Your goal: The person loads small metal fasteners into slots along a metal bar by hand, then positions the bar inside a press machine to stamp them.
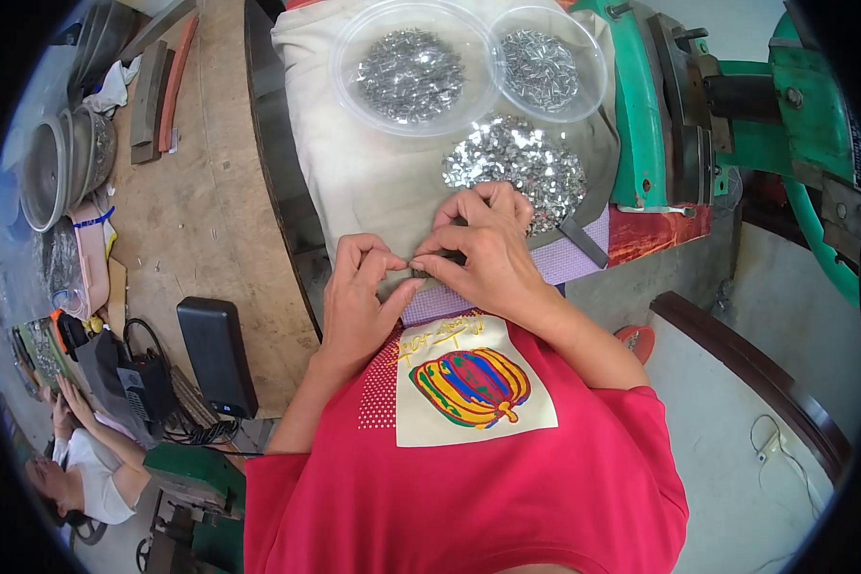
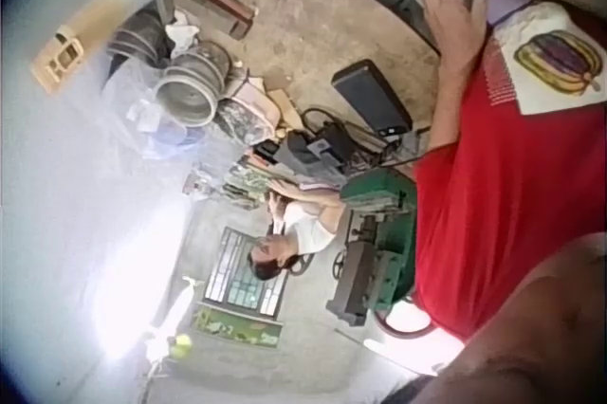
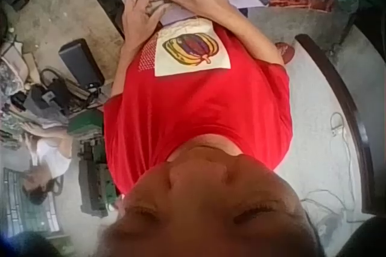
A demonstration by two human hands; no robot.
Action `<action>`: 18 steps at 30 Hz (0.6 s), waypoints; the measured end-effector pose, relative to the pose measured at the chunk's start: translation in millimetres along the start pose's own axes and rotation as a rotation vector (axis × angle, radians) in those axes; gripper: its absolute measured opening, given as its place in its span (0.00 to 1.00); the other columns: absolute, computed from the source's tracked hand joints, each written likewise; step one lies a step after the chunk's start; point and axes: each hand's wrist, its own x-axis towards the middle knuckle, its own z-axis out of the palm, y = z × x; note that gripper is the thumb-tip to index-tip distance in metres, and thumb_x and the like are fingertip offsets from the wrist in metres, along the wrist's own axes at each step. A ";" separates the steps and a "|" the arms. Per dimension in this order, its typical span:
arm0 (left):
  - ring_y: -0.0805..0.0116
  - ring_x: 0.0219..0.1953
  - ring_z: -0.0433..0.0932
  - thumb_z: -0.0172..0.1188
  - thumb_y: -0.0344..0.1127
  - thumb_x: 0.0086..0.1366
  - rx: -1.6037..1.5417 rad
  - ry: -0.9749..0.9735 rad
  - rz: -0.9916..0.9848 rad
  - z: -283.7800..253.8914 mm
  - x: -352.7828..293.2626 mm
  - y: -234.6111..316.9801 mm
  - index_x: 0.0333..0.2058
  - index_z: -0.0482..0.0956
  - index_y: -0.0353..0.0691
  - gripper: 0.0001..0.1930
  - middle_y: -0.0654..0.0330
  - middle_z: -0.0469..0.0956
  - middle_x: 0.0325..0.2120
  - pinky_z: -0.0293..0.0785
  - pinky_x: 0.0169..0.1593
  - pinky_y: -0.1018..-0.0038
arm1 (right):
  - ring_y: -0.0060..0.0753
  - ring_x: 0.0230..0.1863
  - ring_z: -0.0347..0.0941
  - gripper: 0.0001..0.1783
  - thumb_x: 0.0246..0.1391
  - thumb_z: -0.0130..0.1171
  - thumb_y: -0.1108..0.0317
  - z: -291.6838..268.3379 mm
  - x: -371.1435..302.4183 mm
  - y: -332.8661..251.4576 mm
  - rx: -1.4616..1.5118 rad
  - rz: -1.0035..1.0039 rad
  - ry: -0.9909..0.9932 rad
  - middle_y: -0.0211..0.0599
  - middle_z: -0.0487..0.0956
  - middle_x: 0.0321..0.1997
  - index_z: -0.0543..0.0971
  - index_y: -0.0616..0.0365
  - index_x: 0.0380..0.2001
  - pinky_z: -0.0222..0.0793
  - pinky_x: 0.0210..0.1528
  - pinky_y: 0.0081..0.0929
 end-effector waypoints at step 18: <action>0.54 0.41 0.76 0.71 0.30 0.53 -0.044 -0.046 -0.044 -3.4 -0.3 3.9 0.36 0.77 0.36 0.14 0.53 0.69 0.42 0.74 0.42 0.64 | 0.35 0.48 0.62 0.08 0.41 0.74 0.58 -10.4 4.9 3.7 -0.010 -0.010 -0.061 0.20 0.74 0.35 0.88 0.45 0.26 0.47 0.56 0.41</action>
